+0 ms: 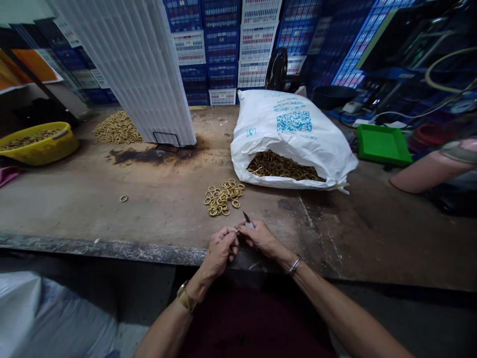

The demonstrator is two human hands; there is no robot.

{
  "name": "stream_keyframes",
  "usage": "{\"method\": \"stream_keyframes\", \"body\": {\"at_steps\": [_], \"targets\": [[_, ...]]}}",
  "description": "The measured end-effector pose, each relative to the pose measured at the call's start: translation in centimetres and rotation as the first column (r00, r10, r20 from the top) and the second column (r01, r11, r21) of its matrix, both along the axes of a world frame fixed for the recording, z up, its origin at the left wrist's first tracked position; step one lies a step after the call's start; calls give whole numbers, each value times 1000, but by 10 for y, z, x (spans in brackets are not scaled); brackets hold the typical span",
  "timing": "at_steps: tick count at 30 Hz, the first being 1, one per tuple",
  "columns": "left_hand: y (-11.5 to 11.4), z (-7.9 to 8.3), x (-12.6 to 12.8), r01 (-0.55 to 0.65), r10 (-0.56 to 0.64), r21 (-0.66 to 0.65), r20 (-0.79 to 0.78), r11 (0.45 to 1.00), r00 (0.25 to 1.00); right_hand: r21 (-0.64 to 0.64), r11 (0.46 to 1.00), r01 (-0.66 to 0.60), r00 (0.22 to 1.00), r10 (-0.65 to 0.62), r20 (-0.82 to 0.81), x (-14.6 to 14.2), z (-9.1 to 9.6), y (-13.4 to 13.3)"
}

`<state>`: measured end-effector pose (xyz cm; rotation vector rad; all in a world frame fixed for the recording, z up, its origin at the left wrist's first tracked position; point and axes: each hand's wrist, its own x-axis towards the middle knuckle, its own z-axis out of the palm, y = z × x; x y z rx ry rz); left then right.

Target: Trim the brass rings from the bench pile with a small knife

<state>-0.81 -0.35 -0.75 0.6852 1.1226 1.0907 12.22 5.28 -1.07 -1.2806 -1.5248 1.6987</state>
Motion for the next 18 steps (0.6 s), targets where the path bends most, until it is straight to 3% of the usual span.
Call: {"method": "stream_keyframes", "body": {"at_steps": [3, 5, 7, 9, 11, 18], "targets": [[0, 1, 0, -22, 22, -6, 22, 1000, 1000, 66, 997, 38, 995, -44, 94, 2, -3, 0], [0, 0, 1, -52, 52, -1, 16, 999, 999, 232, 973, -15, 977, -35, 212, 5, -3, -2], [-1, -1, 2, -77, 77, 8, -10, 997, 997, 403, 898, -174, 938, 26, 347, 7, -1, -6], [-1, -2, 3, -88, 89, 17, -40, 996, 995, 479, 814, -329, 884, 87, 459, 9, 2, -9], [-2, -4, 4, -95, 97, 27, -56, 995, 994, 484, 777, -403, 847, 116, 518, 9, 5, -12], [-3, -6, 2, -117, 119, 43, -48, 992, 992, 409, 775, -481, 758, 132, 639, 5, 10, -10]]}}
